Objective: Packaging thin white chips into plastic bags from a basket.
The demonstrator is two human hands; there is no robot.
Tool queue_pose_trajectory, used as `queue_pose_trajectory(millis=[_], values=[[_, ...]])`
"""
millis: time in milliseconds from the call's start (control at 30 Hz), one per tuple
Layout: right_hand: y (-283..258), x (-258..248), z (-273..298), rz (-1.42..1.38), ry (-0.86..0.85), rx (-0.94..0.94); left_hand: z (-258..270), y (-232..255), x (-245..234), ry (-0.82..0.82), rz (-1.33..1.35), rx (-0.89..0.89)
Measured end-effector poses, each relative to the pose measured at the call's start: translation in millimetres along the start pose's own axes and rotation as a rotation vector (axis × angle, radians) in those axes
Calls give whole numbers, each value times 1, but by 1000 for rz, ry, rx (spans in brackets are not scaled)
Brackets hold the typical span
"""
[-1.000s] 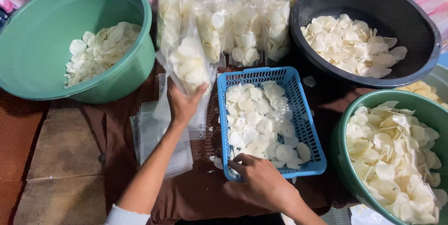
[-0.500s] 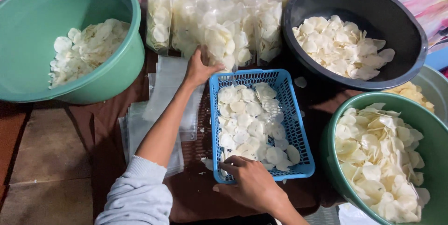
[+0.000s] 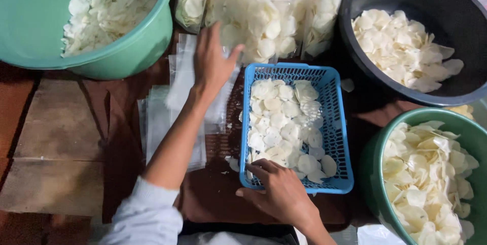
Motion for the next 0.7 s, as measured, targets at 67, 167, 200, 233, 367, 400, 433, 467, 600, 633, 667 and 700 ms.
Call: queue_pose_trajectory(millis=[67, 167, 200, 233, 367, 400, 433, 467, 600, 633, 667, 700], values=[[-1, -3, -2, 24, 22, 19, 28, -29, -12, -11, -127, -156], [-16, -23, -5, 42, 109, 25, 70, -86, -16, -99, -369, -426], [-24, -34, -5, 31, 183, 17, 86, -109, -13, -180, -479, -528], [-33, -37, -8, 37, 160, 3, 92, -117, -12, -177, -484, -555], [-61, -65, -21, -30, 311, -48, 106, -125, -24, -122, -341, -619], [-68, -71, -26, -50, 348, -81, 104, -116, -35, -25, -228, -571], [-70, -74, -32, -48, 318, -86, 106, -124, -37, -29, -232, -601], [-73, -78, -39, -50, 297, -98, 106, -129, -40, 22, -138, -586], [-66, -99, -69, 54, 269, -177, 100, -133, -49, 22, 230, -551], [-62, -104, -80, 51, 258, -175, 105, -130, -58, 18, 229, -562], [-66, -113, -86, 106, 315, -246, 104, -118, -71, 98, 445, -435], [-71, -124, -94, 160, 381, -324, 100, -106, -87, 182, 654, -292]])
Point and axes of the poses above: each hand's wrist, its own z-axis away from the middle knuckle, its own x-axis out of the palm, y = z × x, the point moved 9 cm from there along -z, towards the middle knuckle, and after that the axes turned 7 degrees about -y, right-handed, at the moved point
